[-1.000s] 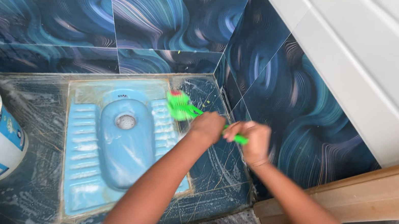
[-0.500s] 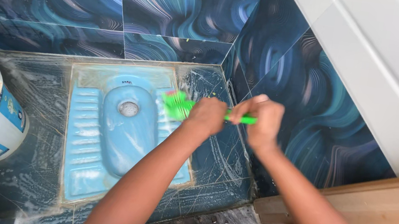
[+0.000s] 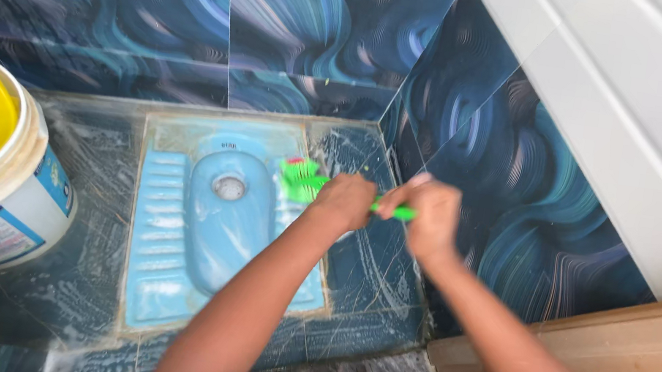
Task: The person scrubs a blue squat toilet with a green long-handled brush, repeatedly cleaning the bowl and surrounding floor area. A white bucket with a yellow scoop is visible nearby.
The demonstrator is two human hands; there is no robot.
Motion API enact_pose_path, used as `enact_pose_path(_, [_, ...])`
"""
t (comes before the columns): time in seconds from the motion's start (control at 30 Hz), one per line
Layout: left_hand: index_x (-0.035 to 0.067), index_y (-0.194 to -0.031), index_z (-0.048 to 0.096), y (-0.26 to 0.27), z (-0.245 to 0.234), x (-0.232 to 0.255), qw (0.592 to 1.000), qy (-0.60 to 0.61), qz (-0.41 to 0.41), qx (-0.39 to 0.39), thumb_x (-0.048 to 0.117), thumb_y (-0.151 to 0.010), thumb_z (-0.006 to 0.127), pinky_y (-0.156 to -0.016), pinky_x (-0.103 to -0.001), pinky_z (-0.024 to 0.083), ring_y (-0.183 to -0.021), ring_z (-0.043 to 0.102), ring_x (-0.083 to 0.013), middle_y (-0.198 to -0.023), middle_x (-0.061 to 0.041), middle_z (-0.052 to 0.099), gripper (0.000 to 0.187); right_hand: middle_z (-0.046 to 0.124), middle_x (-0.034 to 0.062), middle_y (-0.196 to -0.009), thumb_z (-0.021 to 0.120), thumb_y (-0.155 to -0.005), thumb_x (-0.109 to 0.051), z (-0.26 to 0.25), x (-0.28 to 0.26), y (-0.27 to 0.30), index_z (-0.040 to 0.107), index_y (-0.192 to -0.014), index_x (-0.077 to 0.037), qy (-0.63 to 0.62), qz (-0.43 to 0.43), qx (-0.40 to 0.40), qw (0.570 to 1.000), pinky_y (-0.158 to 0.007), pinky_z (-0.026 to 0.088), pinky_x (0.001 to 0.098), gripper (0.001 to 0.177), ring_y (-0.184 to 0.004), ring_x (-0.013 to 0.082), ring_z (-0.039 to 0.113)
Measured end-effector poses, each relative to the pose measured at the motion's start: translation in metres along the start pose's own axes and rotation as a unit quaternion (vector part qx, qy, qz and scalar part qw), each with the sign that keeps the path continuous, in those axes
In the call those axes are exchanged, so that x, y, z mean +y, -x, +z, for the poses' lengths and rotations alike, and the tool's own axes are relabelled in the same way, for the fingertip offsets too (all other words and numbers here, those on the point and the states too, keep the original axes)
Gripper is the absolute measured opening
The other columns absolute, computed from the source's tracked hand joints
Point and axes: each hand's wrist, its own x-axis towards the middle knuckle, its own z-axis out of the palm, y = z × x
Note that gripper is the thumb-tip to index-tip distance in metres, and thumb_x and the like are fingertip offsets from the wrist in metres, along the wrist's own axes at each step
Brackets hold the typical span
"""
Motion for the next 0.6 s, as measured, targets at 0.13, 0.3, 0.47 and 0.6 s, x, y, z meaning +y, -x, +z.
enact_pose_path(0.13, [0.004, -0.102, 0.073, 0.006, 0.006, -0.021, 0.996, 0.04, -0.056, 0.061, 0.016, -0.078, 0.079, -0.082, -0.048, 0.059, -0.096, 0.072, -0.0389, -0.099, -0.023, 0.073, 0.027, 0.074, 0.0158, -0.078, 0.041, -0.107, -0.023, 0.05, 0.026, 0.013, 0.068, -0.074, 0.006, 0.127, 0.013, -0.069, 0.989, -0.074, 0.061, 0.0361, 0.052, -0.075, 0.0214, 0.074])
enact_pose_path(0.3, [0.008, -0.094, 0.079, -0.007, -0.006, -0.014, 1.0, -0.004, -0.004, -0.023, 0.018, -0.08, 0.076, -0.089, -0.045, 0.058, -0.098, 0.073, -0.0372, -0.1, -0.02, 0.075, 0.017, 0.073, 0.0146, -0.071, 0.039, -0.109, -0.022, 0.015, -0.009, -0.014, 0.069, -0.072, 0.006, 0.069, 0.099, -0.031, 0.992, -0.073, 0.058, 0.0366, 0.055, -0.067, 0.0208, 0.07])
enact_pose_path(0.47, [0.006, -0.094, 0.078, 0.004, -0.007, -0.012, 0.999, 0.033, -0.01, -0.001, 0.021, -0.077, 0.078, -0.086, -0.046, 0.059, -0.096, 0.073, -0.0372, -0.098, -0.022, 0.075, 0.022, 0.07, 0.0113, -0.069, 0.035, -0.114, -0.023, 0.016, 0.005, 0.002, 0.063, -0.069, 0.002, 0.0, 0.026, -0.007, 1.0, -0.076, 0.061, 0.036, 0.06, -0.068, 0.0209, 0.07])
enact_pose_path(0.6, [0.004, -0.101, 0.074, 0.015, 0.001, -0.023, 0.993, 0.075, -0.072, 0.056, 0.021, -0.078, 0.078, -0.082, -0.048, 0.06, -0.092, 0.073, -0.0397, -0.096, -0.024, 0.074, 0.028, 0.072, 0.0125, -0.072, 0.039, -0.108, -0.02, 0.056, 0.03, 0.005, 0.066, -0.07, 0.005, 0.132, 0.008, -0.082, 0.988, -0.074, 0.058, 0.0357, 0.053, -0.068, 0.0214, 0.071])
